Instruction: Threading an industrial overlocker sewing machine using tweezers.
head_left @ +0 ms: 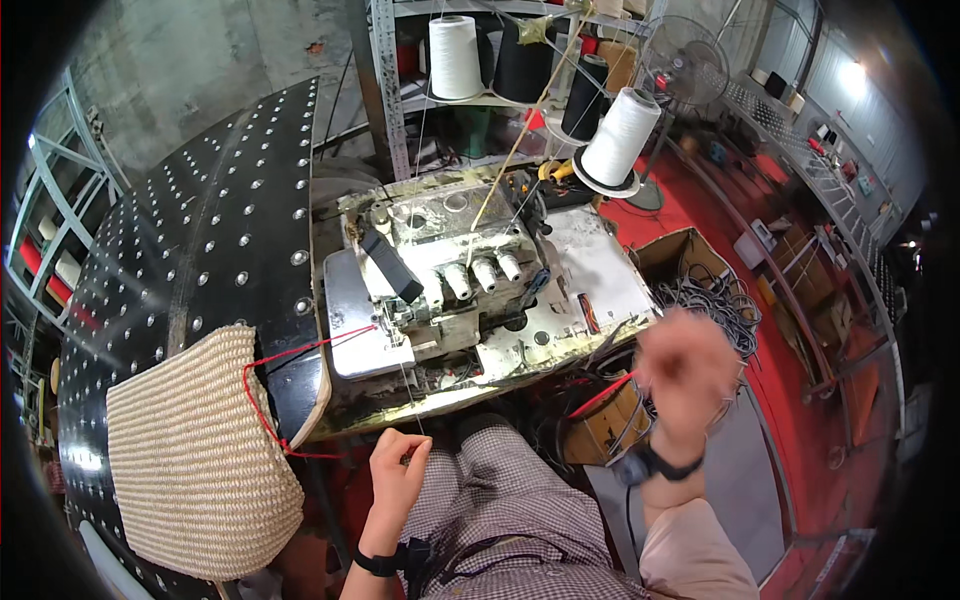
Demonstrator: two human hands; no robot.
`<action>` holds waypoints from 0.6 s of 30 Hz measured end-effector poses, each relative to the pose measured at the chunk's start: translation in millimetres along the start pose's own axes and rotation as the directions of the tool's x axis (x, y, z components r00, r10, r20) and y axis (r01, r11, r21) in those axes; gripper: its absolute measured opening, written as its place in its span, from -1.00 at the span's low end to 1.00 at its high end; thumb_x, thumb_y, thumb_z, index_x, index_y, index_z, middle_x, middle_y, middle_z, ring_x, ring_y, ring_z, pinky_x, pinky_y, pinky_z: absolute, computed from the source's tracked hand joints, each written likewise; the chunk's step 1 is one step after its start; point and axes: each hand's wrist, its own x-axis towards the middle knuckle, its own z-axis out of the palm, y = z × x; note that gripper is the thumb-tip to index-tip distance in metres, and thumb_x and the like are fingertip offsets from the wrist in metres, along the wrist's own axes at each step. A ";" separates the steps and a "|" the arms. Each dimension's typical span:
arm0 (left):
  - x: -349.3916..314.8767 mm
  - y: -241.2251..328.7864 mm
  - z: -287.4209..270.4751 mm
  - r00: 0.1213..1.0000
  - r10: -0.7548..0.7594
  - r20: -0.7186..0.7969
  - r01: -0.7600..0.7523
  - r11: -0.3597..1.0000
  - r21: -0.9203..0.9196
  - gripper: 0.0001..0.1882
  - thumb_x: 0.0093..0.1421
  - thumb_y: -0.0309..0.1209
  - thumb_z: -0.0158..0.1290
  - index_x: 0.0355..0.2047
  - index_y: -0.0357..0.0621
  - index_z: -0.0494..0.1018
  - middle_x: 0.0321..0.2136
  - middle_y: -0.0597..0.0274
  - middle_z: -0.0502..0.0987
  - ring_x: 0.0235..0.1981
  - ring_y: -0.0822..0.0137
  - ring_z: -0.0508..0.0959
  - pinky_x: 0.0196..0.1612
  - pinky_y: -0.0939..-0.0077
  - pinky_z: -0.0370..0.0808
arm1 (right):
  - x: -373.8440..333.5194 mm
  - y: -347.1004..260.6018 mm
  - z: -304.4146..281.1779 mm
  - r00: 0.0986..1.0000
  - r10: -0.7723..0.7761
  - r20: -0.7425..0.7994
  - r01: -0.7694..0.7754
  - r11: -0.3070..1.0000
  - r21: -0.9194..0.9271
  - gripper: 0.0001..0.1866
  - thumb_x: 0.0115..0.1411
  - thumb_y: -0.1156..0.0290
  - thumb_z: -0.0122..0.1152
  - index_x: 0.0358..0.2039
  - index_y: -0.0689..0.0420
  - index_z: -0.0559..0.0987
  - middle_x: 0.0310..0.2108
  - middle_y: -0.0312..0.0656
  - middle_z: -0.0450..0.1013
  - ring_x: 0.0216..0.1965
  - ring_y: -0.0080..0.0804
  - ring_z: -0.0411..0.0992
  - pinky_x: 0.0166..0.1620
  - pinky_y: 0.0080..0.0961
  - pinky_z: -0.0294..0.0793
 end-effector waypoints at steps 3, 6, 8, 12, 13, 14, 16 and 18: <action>1.8 10.4 0.3 0.992 0.124 -0.022 -0.121 0.985 0.121 -0.90 -0.04 -0.59 0.19 -0.46 -0.22 0.54 -0.47 0.17 0.39 -0.48 0.27 0.39 -0.42 0.48 0.36 | 44.8 118.1 -15.7 0.956 -0.232 0.181 0.288 0.865 -0.410 -0.84 0.22 0.42 0.04 -0.30 0.21 0.54 -0.54 -0.24 0.37 -0.57 -0.42 0.29 -0.48 -0.51 0.24; 4.4 20.1 -5.0 0.973 0.227 -0.027 -0.212 0.939 0.272 -0.85 -0.12 -0.59 0.22 -0.47 -0.16 0.54 -0.27 0.14 0.43 -0.37 0.21 0.40 -0.33 0.40 0.38 | 55.7 195.7 -32.4 0.877 -0.347 0.332 0.479 0.581 -0.658 -0.82 0.14 0.36 0.18 -0.30 0.18 0.53 -0.48 -0.17 0.35 -0.48 -0.26 0.34 -0.46 -0.42 0.30; 7.4 26.3 -8.7 0.893 0.450 -0.007 -0.402 0.805 0.437 -0.84 -0.13 -0.60 0.22 -0.49 -0.13 0.54 -0.13 0.16 0.43 -0.35 0.21 0.37 -0.35 0.42 0.32 | 54.0 222.1 -39.4 0.867 -0.306 0.393 0.494 0.428 -0.757 -0.78 0.09 0.32 0.24 -0.30 0.16 0.53 -0.45 -0.14 0.34 -0.41 -0.18 0.38 -0.44 -0.34 0.33; 12.6 31.3 -9.6 0.842 0.531 0.095 -0.529 0.780 0.333 -0.86 -0.14 -0.58 0.20 -0.50 -0.13 0.53 -0.14 0.23 0.53 -0.29 0.21 0.42 -0.23 0.40 0.39 | 51.0 260.2 -52.4 0.949 0.081 0.306 0.239 0.447 -0.862 -0.78 0.07 0.31 0.23 -0.30 0.13 0.52 -0.34 -0.11 0.37 -0.27 -0.08 0.41 -0.27 -0.22 0.41; 14.1 31.0 -8.4 0.841 0.531 0.100 -0.534 0.787 0.310 -0.84 -0.15 -0.59 0.18 -0.49 -0.15 0.52 -0.22 0.28 0.57 -0.31 0.21 0.45 -0.22 0.41 0.40 | 50.3 269.6 -52.6 0.934 0.150 0.323 0.237 0.414 -0.879 -0.80 0.07 0.35 0.21 -0.29 0.13 0.52 -0.29 -0.09 0.39 -0.24 -0.05 0.42 -0.21 -0.22 0.43; 15.9 30.4 -5.9 0.840 0.532 0.103 -0.536 0.787 0.307 -0.84 -0.15 -0.59 0.18 -0.49 -0.15 0.52 -0.22 0.28 0.57 -0.31 0.21 0.45 -0.22 0.41 0.40 | 46.7 281.6 -58.9 0.935 0.153 0.320 0.234 0.412 -0.881 -0.80 0.07 0.35 0.21 -0.29 0.13 0.52 -0.29 -0.09 0.39 -0.24 -0.05 0.42 -0.21 -0.22 0.43; 20.8 29.2 0.1 0.835 0.541 0.098 -0.547 0.803 0.237 -0.83 -0.14 -0.61 0.17 -0.47 -0.16 0.50 -0.26 0.28 0.58 -0.31 0.23 0.48 -0.23 0.41 0.40 | 41.2 300.6 -70.2 0.900 0.172 0.401 0.286 0.461 -0.840 -0.80 0.06 0.46 0.13 -0.26 0.14 0.52 -0.14 -0.05 0.39 -0.20 -0.05 0.43 -0.17 -0.27 0.46; 23.1 34.6 4.0 0.847 0.527 0.074 -0.530 0.820 0.215 -0.85 -0.11 -0.66 0.16 -0.49 -0.19 0.49 -0.33 0.22 0.58 -0.31 0.18 0.51 -0.28 0.40 0.44 | 34.7 310.8 -80.1 0.861 0.219 0.459 0.310 0.490 -0.815 -0.76 0.03 0.55 0.06 -0.24 0.15 0.52 -0.01 -0.03 0.36 -0.13 -0.04 0.42 -0.16 -0.27 0.46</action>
